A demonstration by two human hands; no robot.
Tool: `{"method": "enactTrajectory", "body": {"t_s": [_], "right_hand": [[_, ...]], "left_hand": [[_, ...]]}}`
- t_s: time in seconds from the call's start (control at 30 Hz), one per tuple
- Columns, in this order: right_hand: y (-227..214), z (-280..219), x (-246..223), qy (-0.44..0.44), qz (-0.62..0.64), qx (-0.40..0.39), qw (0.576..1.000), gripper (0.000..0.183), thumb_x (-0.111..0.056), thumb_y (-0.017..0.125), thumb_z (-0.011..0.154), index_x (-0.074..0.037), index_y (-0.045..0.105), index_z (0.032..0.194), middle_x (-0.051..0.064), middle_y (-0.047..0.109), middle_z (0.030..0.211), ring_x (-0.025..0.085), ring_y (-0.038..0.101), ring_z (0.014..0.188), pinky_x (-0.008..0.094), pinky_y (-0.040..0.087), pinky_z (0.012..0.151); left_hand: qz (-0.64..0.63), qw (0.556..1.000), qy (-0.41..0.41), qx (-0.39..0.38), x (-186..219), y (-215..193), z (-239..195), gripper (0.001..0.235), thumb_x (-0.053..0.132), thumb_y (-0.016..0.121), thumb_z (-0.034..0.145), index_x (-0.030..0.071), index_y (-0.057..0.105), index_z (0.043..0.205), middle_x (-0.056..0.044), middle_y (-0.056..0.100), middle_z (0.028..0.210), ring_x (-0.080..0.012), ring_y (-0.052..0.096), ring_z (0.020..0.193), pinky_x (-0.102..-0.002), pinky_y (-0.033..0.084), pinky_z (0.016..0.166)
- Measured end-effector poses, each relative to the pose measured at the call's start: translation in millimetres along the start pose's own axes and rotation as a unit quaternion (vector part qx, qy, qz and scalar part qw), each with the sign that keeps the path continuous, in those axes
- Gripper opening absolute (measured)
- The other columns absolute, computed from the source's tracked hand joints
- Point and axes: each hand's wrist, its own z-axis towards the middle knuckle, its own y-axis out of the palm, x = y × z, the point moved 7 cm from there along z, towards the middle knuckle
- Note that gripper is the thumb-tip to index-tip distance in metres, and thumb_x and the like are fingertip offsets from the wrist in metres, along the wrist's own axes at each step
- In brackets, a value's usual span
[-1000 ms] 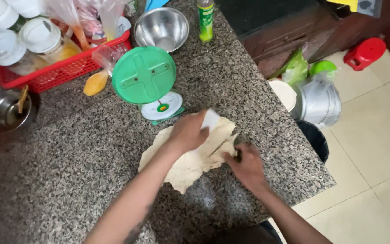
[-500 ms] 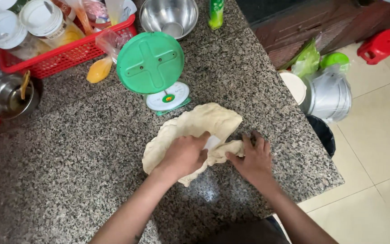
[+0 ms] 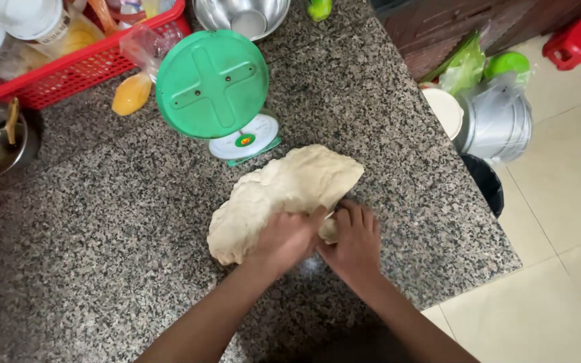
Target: Cutting and weighing small portions of dough on a scale
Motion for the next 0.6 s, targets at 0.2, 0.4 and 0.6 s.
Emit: {"method": "enactTrajectory", "body": {"t_s": [0.2, 0.4, 0.6], "right_hand": [[23.2, -15.2, 11.8, 0.041, -0.006, -0.039, 0.998, 0.067, -0.057, 0.088, 0.093, -0.016, 0.066, 0.14, 0.013, 0.061, 0.152, 0.045, 0.055, 0.153, 0.075, 0.048, 0.129], [2.2, -18.5, -4.5, 0.027, 0.01, 0.023, 0.999, 0.092, -0.068, 0.096, 0.086, -0.005, 0.074, 0.151, 0.014, 0.077, 0.144, 0.043, 0.063, 0.147, 0.063, 0.044, 0.131], [-15.6, -67.6, 0.5, 0.088, -0.078, -0.029, 0.993, 0.107, -0.106, 0.065, 0.092, -0.042, 0.061, 0.177, 0.012, 0.063, 0.151, 0.048, 0.059, 0.145, 0.074, 0.037, 0.129]], "left_hand": [[0.029, 0.999, -0.008, -0.027, 5.3, 3.0, 9.6, 0.065, 0.027, 0.062, 0.113, 0.029, 0.057, 0.178, -0.026, 0.089, 0.1, -0.0579, 0.09, 0.101, -0.074, 0.071, 0.092], [0.01, 0.998, -0.035, -0.056, 31.2, -32.5, 58.0, 0.02, 0.017, 0.063, 0.119, 0.012, 0.059, 0.138, -0.01, 0.075, 0.09, -0.0354, 0.077, 0.077, -0.056, 0.066, 0.068], [-0.087, 0.992, -0.041, 0.08, -25.6, -36.8, 36.5, 0.077, 0.045, 0.061, 0.115, 0.008, 0.057, 0.181, -0.033, 0.089, 0.11, -0.0591, 0.084, 0.108, -0.074, 0.061, 0.088]]}}
